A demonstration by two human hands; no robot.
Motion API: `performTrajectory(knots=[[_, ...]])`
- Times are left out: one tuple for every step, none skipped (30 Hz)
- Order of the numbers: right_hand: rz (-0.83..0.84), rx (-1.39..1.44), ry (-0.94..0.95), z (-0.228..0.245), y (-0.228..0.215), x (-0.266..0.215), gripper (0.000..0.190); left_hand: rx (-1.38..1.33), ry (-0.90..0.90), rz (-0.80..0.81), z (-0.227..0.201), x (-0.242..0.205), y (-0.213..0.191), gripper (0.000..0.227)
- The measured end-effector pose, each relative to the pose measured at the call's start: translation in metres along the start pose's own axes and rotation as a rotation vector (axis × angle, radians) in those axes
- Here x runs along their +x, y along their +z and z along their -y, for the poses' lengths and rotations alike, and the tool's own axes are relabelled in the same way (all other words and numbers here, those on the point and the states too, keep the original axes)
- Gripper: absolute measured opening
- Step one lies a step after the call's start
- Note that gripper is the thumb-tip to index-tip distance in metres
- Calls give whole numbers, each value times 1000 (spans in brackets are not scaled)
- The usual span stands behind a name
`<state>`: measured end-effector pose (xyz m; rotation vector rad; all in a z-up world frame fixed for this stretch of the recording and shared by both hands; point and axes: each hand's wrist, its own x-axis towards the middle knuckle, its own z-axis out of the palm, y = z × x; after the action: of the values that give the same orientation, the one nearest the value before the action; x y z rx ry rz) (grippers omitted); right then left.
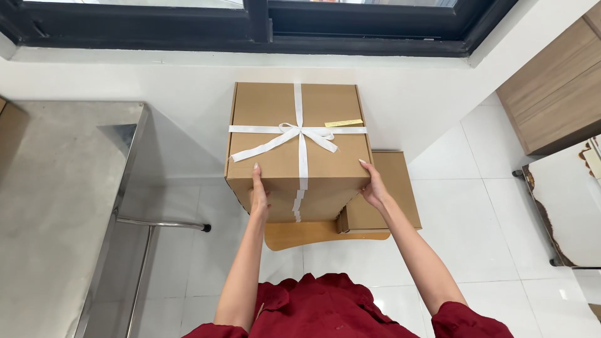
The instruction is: The person writes on a yellow sticky note with a pencil and attaches it to a cardboard box tied with a white ribbon. They then stack several similar boxes on a wooden stool and move other boxes around the room.
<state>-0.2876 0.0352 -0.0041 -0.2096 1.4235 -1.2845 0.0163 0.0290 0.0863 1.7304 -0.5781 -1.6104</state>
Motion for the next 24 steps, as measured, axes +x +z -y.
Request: performTrajectory(knots=[[0,1,3,-1,2,-3,84,2,-2,-1,15,25,-5,123],[-13,-5,-23,0,6,-5,87,139,3,9,29,52,-10,121],[-26,-10,-48,0,11,-7,89,276,6,19,43,78,-16,122],[-21,-13,-43,-2,14,-6,89,274,4,12,39,78,-19,122],[-66,-21,-86,-5,17,-5,88,334,2,39,36,78,-21,124],[-109,-29,-131,-7,20,-3,87,392,3,66,31,78,-24,126],[-102,-32,-127,-14,10,9,87,388,1,58,26,69,-25,126],[-291,-214,-140,-22,-2,20,92,349,3,79,22,60,-25,127],[-479,-397,-155,-29,-15,32,97,310,4,99,19,50,-24,128],[-477,-399,-153,-34,-19,35,97,309,2,97,18,48,-23,128],[-316,-128,-84,-38,-22,39,97,283,-8,101,18,46,-23,127],[-153,142,-19,-41,-26,43,99,256,-16,106,17,45,-20,125],[-153,142,-19,-42,-16,27,99,256,-16,107,18,45,-21,125],[-120,166,102,-42,-6,12,110,276,-8,104,17,46,-21,124],[-86,190,224,-42,5,-3,123,297,0,100,17,46,-22,122],[-86,189,223,-39,17,-16,123,295,0,101,20,51,-20,122],[24,260,248,-36,29,-29,122,272,22,95,24,56,-20,121],[137,327,277,-36,42,-43,122,245,41,85,29,60,-21,121],[139,322,280,-42,47,-45,122,241,39,81,30,58,-19,121],[189,323,308,-48,54,-46,122,227,36,78,29,55,-19,122],[238,323,337,-54,62,-47,122,212,34,75,29,53,-20,123],[249,308,342,-60,69,-47,122,197,34,63,23,43,-24,123],[296,279,394,-67,77,-47,103,240,8,97,17,33,-28,123],[349,244,450,-74,88,-46,85,275,-17,125,10,24,-34,124]])
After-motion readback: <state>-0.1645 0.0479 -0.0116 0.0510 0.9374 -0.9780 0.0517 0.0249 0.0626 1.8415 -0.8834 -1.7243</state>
